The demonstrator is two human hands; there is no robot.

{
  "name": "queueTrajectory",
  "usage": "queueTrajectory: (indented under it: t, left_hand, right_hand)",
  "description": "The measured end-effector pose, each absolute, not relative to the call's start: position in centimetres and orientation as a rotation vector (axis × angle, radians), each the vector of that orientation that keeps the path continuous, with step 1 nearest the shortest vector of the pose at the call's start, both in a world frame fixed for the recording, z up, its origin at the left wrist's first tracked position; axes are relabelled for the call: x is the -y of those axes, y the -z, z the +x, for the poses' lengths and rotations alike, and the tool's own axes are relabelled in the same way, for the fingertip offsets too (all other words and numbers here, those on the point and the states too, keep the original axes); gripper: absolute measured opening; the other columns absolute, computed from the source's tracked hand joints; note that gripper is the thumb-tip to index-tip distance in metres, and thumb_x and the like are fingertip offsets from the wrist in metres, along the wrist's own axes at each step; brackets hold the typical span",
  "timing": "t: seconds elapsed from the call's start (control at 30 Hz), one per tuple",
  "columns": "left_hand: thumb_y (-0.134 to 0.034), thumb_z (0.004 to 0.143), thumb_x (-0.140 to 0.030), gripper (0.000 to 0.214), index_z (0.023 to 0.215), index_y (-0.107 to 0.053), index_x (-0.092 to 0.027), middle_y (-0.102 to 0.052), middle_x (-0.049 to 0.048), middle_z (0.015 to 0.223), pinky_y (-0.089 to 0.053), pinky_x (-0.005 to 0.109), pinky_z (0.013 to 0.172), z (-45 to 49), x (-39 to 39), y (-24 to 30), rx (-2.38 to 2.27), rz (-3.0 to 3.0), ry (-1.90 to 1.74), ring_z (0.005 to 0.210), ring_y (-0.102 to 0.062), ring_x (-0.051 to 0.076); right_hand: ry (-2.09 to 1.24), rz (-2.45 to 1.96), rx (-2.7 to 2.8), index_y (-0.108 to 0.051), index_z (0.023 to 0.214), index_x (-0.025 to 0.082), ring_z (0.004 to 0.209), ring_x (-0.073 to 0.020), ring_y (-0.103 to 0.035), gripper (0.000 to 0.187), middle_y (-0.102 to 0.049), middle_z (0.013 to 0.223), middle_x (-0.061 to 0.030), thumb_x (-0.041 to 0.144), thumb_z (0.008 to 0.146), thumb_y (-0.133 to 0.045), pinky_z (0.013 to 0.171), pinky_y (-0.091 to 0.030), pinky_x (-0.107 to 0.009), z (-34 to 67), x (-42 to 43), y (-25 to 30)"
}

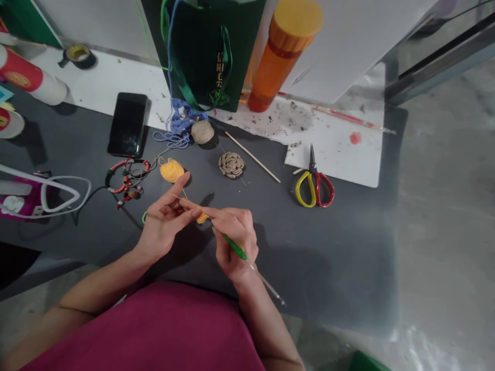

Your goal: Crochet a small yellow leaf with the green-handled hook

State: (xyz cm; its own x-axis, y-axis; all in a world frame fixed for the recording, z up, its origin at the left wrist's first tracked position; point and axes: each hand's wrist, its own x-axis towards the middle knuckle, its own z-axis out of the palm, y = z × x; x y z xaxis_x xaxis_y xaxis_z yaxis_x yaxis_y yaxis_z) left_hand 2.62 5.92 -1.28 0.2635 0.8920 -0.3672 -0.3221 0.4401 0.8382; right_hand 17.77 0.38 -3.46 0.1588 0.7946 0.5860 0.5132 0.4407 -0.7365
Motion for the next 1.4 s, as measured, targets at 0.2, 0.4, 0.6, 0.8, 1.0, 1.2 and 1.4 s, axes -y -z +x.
queueTrajectory:
  t: [0.2,0.4,0.6,0.8,1.0,1.2,1.4]
  left_hand:
    - [-0.09,0.075,-0.025,0.084,0.152,-0.056,-0.025,-0.077,-0.0032,0.074,-0.053,0.025,0.067,2.6,-5.8,1.3,-0.968,0.741,-0.909,0.07,-0.069,0.013]
    - [-0.092,0.073,-0.022,0.095,0.157,-0.049,-0.028,-0.075,-0.0051,0.075,-0.054,0.024,0.073,2.9,-5.7,1.4,-0.892,0.655,-0.926,0.07,-0.066,0.011]
    - [-0.092,0.071,-0.017,0.088,0.151,-0.056,-0.025,-0.075,-0.0062,0.079,-0.051,0.021,0.076,2.7,-6.1,1.9,-0.741,0.324,-0.732,0.073,-0.067,0.008]
    - [-0.091,0.072,-0.017,0.085,0.149,-0.058,-0.025,-0.075,-0.0047,0.08,-0.05,0.024,0.079,2.4,-6.1,2.2,-0.747,0.306,-0.711,0.079,-0.069,0.011]
    - [-0.09,0.072,-0.017,0.071,0.138,-0.067,-0.023,-0.073,-0.0039,0.08,-0.05,0.025,0.076,2.6,-6.1,1.9,-0.715,0.31,-0.701,0.076,-0.068,0.011]
    - [-0.09,0.072,-0.017,0.061,0.13,-0.073,-0.026,-0.073,-0.0035,0.082,-0.054,0.028,0.081,2.8,-5.8,1.7,-0.693,0.423,-0.777,0.079,-0.07,0.012]
    - [-0.09,0.075,-0.019,0.058,0.131,-0.073,-0.026,-0.074,-0.004,0.081,-0.052,0.025,0.076,2.8,-5.6,2.2,-0.71,0.467,-0.853,0.076,-0.068,0.01]
  right_hand:
    - [-0.225,-1.166,1.522,-0.061,0.126,0.032,0.086,-0.0212,-0.076,0.034,-0.085,0.107,-0.0034,0.014,0.097,-0.06,0.074,-0.061,-0.041,17.7,-0.6,3.9]
    - [-0.153,-1.239,1.556,-0.069,0.118,0.034,0.084,-0.0208,-0.08,0.034,-0.085,0.102,-0.0004,0.013,0.091,-0.072,0.072,-0.062,-0.039,17.3,-1.1,3.5]
    - [-0.257,-1.206,1.399,-0.071,0.116,0.034,0.084,-0.0215,-0.081,0.035,-0.085,0.102,-0.0004,0.01,0.091,-0.071,0.071,-0.064,-0.04,16.6,-0.9,3.7]
    - [-0.284,-1.285,1.108,-0.07,0.105,0.029,0.062,-0.0125,-0.068,0.014,-0.074,0.089,0.0005,0.021,0.099,-0.06,0.064,-0.061,-0.033,16.3,-0.3,3.6]
    - [-0.735,-1.314,0.756,-0.062,0.096,0.026,0.057,-0.0106,-0.065,0.013,-0.069,0.083,0.0018,0.038,0.101,-0.058,0.054,-0.055,-0.027,16.6,-0.4,4.2]
    - [-0.827,-1.221,0.788,-0.066,0.099,0.026,0.066,-0.0128,-0.074,0.007,-0.076,0.084,0.0024,0.033,0.097,-0.067,0.06,-0.059,-0.026,16.0,-0.6,4.4]
    - [-0.521,-1.17,1.178,-0.071,0.108,0.027,0.079,-0.0155,-0.079,0.018,-0.083,0.093,-0.0002,0.015,0.098,-0.064,0.069,-0.063,-0.03,16.2,-0.8,3.6]
